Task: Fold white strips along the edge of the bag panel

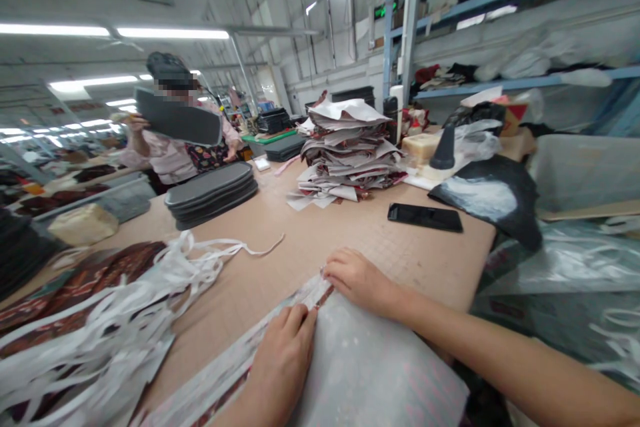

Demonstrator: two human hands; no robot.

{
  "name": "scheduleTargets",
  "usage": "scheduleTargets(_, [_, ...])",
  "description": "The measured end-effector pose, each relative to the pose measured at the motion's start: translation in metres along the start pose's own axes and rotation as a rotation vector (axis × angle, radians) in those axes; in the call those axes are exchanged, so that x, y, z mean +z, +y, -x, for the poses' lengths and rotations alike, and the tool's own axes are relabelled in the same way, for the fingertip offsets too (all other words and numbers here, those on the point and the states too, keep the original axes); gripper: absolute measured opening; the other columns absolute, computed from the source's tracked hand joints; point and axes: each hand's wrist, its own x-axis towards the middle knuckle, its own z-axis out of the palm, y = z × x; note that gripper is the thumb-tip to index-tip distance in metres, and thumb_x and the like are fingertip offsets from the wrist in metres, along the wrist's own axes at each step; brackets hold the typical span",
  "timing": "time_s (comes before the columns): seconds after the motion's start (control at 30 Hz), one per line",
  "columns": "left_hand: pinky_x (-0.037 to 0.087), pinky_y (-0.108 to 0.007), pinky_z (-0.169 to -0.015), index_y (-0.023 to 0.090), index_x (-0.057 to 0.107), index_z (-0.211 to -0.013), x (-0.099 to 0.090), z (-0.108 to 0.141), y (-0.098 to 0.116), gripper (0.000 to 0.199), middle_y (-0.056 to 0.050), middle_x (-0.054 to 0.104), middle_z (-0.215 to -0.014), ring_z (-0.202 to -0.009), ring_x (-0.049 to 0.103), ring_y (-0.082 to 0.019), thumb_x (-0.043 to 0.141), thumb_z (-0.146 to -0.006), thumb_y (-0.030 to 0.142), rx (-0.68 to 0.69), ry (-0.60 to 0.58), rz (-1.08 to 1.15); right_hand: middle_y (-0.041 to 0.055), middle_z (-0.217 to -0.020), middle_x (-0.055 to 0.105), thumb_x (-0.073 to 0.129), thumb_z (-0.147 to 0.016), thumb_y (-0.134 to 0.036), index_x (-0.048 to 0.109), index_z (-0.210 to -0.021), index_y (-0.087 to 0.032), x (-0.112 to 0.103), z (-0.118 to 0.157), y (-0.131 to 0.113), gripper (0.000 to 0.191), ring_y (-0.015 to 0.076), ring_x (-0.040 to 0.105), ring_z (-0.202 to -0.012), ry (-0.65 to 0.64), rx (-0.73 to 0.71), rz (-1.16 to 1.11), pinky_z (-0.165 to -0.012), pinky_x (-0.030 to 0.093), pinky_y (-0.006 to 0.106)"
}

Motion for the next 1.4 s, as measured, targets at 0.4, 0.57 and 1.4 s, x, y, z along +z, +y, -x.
scheduleTargets(0.4, [0.044, -0.030, -0.079, 0.016, 0.050, -0.116, -0.012, 0.154, -0.066, 0.039, -0.007, 0.057, -0.107, -0.093, 0.051, -0.021, 0.045, -0.079, 0.006, -0.004, 0.148, -0.218, 0.0093, -0.088, 0.060, 0.042, -0.085, -0.006, 0.062, -0.092, -0.016, 0.006, 0.018, -0.016, 0.024, 0.0192, 0.053, -0.080, -0.245, -0.213, 0.207, -0.071, 0.043, 0.032])
scheduleTargets(0.57, [0.045, -0.033, -0.076, 0.018, 0.053, -0.108, -0.029, 0.206, -0.064, 0.025, -0.006, 0.059, -0.100, -0.088, 0.053, -0.021, 0.043, -0.086, 0.012, -0.250, 0.160, -0.217, 0.0094, -0.078, 0.059, 0.043, -0.083, -0.007, 0.060, -0.072, -0.016, 0.017, -0.015, -0.042, 0.022, 0.0209, 0.052, -0.074, -0.368, -0.248, 0.320, -0.068, 0.041, 0.034])
scheduleTargets(1.4, [0.044, -0.033, -0.070, 0.017, 0.057, -0.100, -0.033, 0.226, -0.069, 0.017, -0.006, 0.060, -0.091, -0.083, 0.053, -0.020, 0.046, -0.088, 0.022, -0.552, 0.431, 0.021, -0.0009, -0.081, 0.059, 0.045, -0.077, -0.007, 0.053, -0.089, -0.019, 0.135, -0.099, -0.200, 0.019, 0.0120, 0.053, -0.073, -0.710, -0.357, -0.572, -0.065, 0.039, 0.022])
